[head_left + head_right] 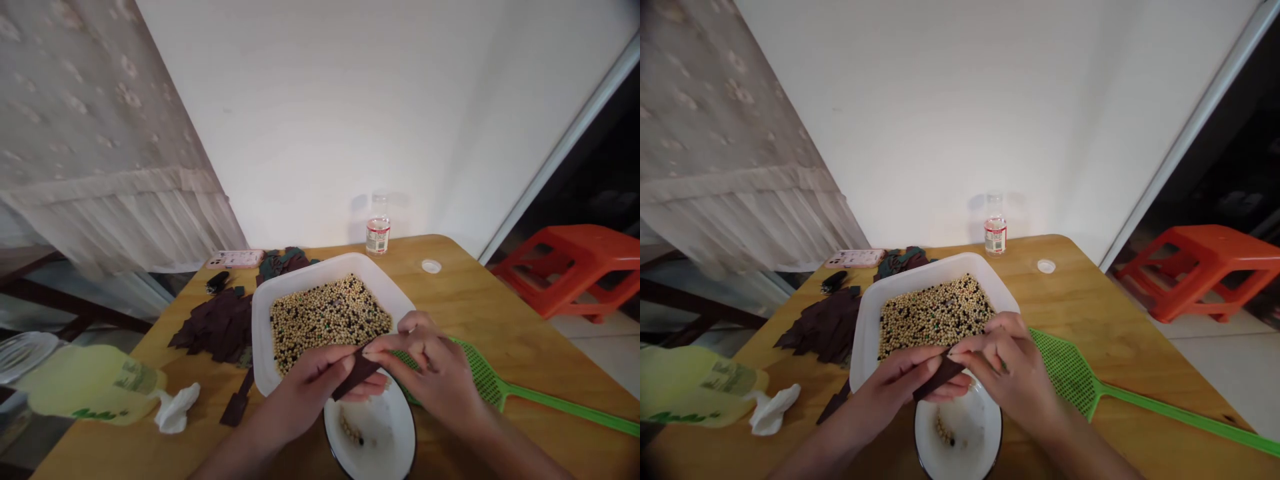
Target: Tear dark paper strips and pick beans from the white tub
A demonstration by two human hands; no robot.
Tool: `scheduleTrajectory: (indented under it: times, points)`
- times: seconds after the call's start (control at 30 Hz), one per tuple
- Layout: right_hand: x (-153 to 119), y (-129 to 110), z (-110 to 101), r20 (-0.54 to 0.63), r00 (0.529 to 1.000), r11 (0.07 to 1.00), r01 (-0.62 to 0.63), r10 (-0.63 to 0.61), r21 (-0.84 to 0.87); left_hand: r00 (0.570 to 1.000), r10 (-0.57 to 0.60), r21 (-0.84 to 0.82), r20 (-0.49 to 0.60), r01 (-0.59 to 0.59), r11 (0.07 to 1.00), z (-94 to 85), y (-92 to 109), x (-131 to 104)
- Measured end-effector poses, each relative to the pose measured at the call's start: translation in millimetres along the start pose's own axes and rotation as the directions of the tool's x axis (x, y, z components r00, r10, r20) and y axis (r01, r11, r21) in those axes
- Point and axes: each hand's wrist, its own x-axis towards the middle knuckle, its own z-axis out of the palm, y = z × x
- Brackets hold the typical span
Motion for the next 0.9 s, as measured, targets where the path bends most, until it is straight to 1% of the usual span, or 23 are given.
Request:
scheduleTrajectory:
  times: [0.07,0.17,0.3,0.33,0.43,0.53,0.6,0.67,0.73,0.83,0.9]
  points:
    - [-1,2,1,0.006,1.0,1.0,0.006,-0.006,-0.015,1.0,-0.012,0.019,0.013,0.012,1.0,-2.3,2,2]
    - [-2,4,4,0.005,0.998,0.998,0.055,-0.055,-0.002,1.0,-0.011,0.041,0.019,0.01,0.999,-6.5,2,4]
    - [-2,4,6,-0.015,1.0,1.0,-0.012,0.012,0.012,1.0,-0.007,0.031,-0.013,0.007,1.0,-11.2,-3,1]
    - [-3,3,6,-0.009,1.0,1.0,-0.01,0.01,0.008,1.0,-0.008,0.021,-0.015,0.008,1.0,-11.9,-4,0]
    - [-3,-1,6,0.019,0.999,0.999,0.044,-0.044,-0.017,1.0,-0.005,-0.013,-0.017,0.004,1.0,-12.7,-7,-5]
    - [-2,-4,4,0.004,0.998,0.998,0.058,-0.058,-0.008,0.999,0.005,-0.024,-0.034,-0.006,1.0,-11.4,-10,-9]
    - [-2,-6,2,0.009,0.997,0.998,0.07,-0.07,-0.001,0.998,0.004,-0.032,-0.064,-0.006,0.999,-9.0,-12,-11]
    - [-2,-6,0,0.05,0.994,0.995,0.101,-0.1,-0.023,0.993,0.027,-0.035,-0.113,-0.031,0.999,-5.5,-14,-11]
    - [-4,-5,-1,0.078,0.989,0.99,0.128,-0.124,-0.051,0.989,0.06,-0.049,-0.137,-0.068,0.997,-1.9,-17,-11]
    - [-6,-2,0,0.063,0.991,0.992,0.117,-0.114,-0.047,0.988,0.111,-0.084,-0.109,-0.12,0.989,1.8,-23,-11]
    - [-7,0,2,0.069,0.993,0.994,0.102,-0.1,-0.033,0.984,0.148,-0.062,-0.095,-0.154,0.986,3.0,-28,-11]
